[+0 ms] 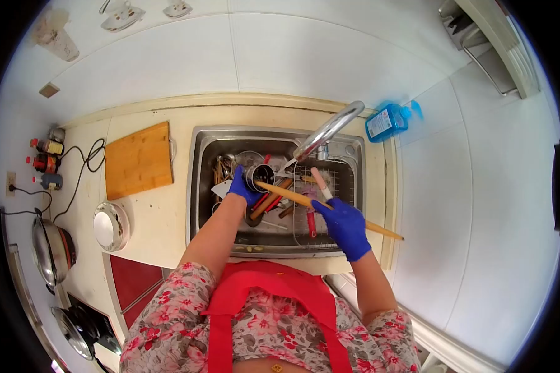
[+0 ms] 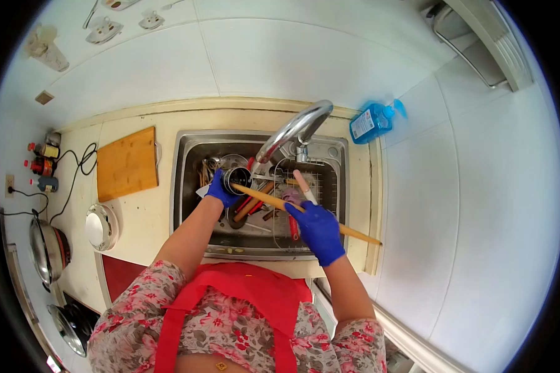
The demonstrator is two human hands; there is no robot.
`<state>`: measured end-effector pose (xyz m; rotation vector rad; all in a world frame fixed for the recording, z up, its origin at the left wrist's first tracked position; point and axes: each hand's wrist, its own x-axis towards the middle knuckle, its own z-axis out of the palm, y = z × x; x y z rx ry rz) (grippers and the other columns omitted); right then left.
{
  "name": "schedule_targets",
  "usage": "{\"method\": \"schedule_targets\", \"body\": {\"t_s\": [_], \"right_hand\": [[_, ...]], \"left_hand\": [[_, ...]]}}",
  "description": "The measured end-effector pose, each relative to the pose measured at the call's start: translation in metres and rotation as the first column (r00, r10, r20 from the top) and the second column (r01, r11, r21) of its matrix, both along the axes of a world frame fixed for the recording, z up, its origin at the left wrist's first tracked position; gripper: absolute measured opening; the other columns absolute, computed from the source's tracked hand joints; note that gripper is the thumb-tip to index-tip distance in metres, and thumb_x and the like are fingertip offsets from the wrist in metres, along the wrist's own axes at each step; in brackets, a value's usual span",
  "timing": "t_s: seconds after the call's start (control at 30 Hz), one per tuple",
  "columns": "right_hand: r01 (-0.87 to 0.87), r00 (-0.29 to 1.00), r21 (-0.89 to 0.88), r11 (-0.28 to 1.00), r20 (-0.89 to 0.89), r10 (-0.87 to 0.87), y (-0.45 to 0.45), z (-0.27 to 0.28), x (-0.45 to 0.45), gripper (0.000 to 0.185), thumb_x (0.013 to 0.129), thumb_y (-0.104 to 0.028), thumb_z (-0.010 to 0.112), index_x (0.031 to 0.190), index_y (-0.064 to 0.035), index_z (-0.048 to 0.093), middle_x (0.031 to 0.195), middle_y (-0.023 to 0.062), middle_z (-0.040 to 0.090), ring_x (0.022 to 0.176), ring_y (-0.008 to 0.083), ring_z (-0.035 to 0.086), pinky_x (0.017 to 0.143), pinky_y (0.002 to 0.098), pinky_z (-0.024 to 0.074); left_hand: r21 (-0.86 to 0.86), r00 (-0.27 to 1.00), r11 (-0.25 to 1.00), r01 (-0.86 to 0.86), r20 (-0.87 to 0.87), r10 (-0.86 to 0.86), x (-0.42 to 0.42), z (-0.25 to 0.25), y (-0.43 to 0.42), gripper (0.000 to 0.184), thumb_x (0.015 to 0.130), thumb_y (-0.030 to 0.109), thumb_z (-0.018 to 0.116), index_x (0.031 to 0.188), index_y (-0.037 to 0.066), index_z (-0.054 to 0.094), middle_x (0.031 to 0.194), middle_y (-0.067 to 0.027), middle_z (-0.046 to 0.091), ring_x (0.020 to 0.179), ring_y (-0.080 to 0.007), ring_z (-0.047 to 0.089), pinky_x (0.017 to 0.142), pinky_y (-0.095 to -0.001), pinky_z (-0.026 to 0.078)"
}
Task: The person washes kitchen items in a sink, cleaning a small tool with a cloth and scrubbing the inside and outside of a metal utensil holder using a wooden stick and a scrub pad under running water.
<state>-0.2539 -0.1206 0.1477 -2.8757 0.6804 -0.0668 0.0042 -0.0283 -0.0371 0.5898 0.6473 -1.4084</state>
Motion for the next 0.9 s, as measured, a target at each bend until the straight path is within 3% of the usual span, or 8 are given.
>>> {"method": "schedule_targets", "body": {"t_s": [0.17,0.37,0.47,0.57,0.6,0.77,0.83,0.9], "right_hand": [[-0.006,1.0,-0.036,0.999,-0.012,0.005,-0.001,-0.013,0.03,0.038,0.074,-0.004,0.055,0.107,-0.0218,0.06,0.1,0.0074,0.058,0.071,0.0237,0.061,0.056,0.036,0.0482],[-0.071,0.996,-0.095,0.993,0.049,0.076,0.009,-0.007,0.037,0.033,0.079,-0.009,0.052,0.111,-0.0145,0.058,0.085,0.0106,0.057,0.074,0.0237,0.058,0.055,0.0367,0.0457],[-0.131,0.984,-0.12,0.984,0.108,0.144,0.007,-0.001,0.047,0.023,0.082,-0.01,0.051,0.103,-0.0082,0.058,0.077,0.0121,0.056,0.069,0.0248,0.058,0.053,0.0375,0.0447],[-0.101,0.979,0.09,0.991,0.186,0.083,0.012,-0.018,0.055,0.016,0.084,-0.012,0.05,0.096,-0.0047,0.058,0.07,0.0109,0.054,0.061,0.0264,0.057,0.051,0.038,0.0443],[-0.073,0.981,-0.01,0.997,0.179,0.073,0.016,-0.031,0.061,0.015,0.084,-0.012,0.049,0.094,-0.0037,0.057,0.07,0.0115,0.055,0.058,0.0265,0.057,0.05,0.0381,0.0441],[-0.114,0.983,-0.07,0.991,0.134,0.122,0.025,-0.049,0.06,0.017,0.086,-0.016,0.049,0.095,-0.0037,0.058,0.073,0.014,0.058,0.059,0.026,0.059,0.05,0.0391,0.0437],[0.111,0.994,0.458,0.882,-0.054,-0.096,0.02,-0.044,0.053,0.019,0.085,-0.016,0.05,0.098,-0.005,0.059,0.077,0.0161,0.06,0.067,0.0275,0.06,0.057,0.0395,0.0456],[0.027,0.999,0.532,0.846,0.024,-0.047,0.014,-0.063,0.041,0.021,0.084,-0.016,0.051,0.101,-0.0063,0.059,0.078,0.0161,0.06,0.071,0.0291,0.06,0.061,0.0394,0.0461]], "left_hand": [[0.018,1.0,1.0,-0.02,0.009,0.02,0.004,0.004,0.008,0.066,0.085,0.061,0.03,0.131,0.013,0.039,0.131,-0.0116,0.044,0.119,-0.0302,0.04,0.103,-0.0466,0.03],[-0.017,0.998,0.998,-0.053,0.025,0.053,0.001,-0.002,0.011,0.067,0.083,0.061,0.034,0.128,0.011,0.041,0.129,-0.0133,0.045,0.115,-0.0326,0.044,0.101,-0.0468,0.033],[0.016,0.998,0.999,-0.03,0.049,0.029,0.002,0.014,0.006,0.067,0.084,0.06,0.034,0.127,0.01,0.041,0.124,-0.0143,0.048,0.113,-0.0331,0.046,0.1,-0.0469,0.034],[0.07,0.996,0.997,-0.025,0.084,0.019,-0.009,0.031,-0.001,0.066,0.084,0.059,0.034,0.126,0.009,0.041,0.121,-0.0151,0.05,0.109,-0.033,0.048,0.098,-0.0468,0.036],[0.116,0.993,0.992,-0.054,0.114,0.04,-0.012,0.035,-0.005,0.065,0.085,0.058,0.035,0.126,0.009,0.041,0.12,-0.0154,0.051,0.108,-0.0325,0.05,0.097,-0.0465,0.037],[0.098,0.972,0.994,-0.055,0.231,0.031,-0.005,-0.019,0.005,0.056,0.086,0.051,0.044,0.122,0.009,0.044,0.11,-0.0125,0.057,0.096,-0.0287,0.057,0.089,-0.0435,0.045],[0.208,0.962,0.978,-0.033,0.272,-0.026,0.002,-0.048,0.012,0.054,0.083,0.05,0.05,0.118,0.009,0.047,0.106,-0.0108,0.059,0.092,-0.0282,0.059,0.087,-0.0433,0.046],[0.246,0.967,0.966,-0.08,0.253,0.016,0.005,-0.054,0.018,0.054,0.081,0.05,0.054,0.117,0.01,0.048,0.11,-0.0109,0.057,0.096,-0.0281,0.057,0.089,-0.0442,0.045]]}}
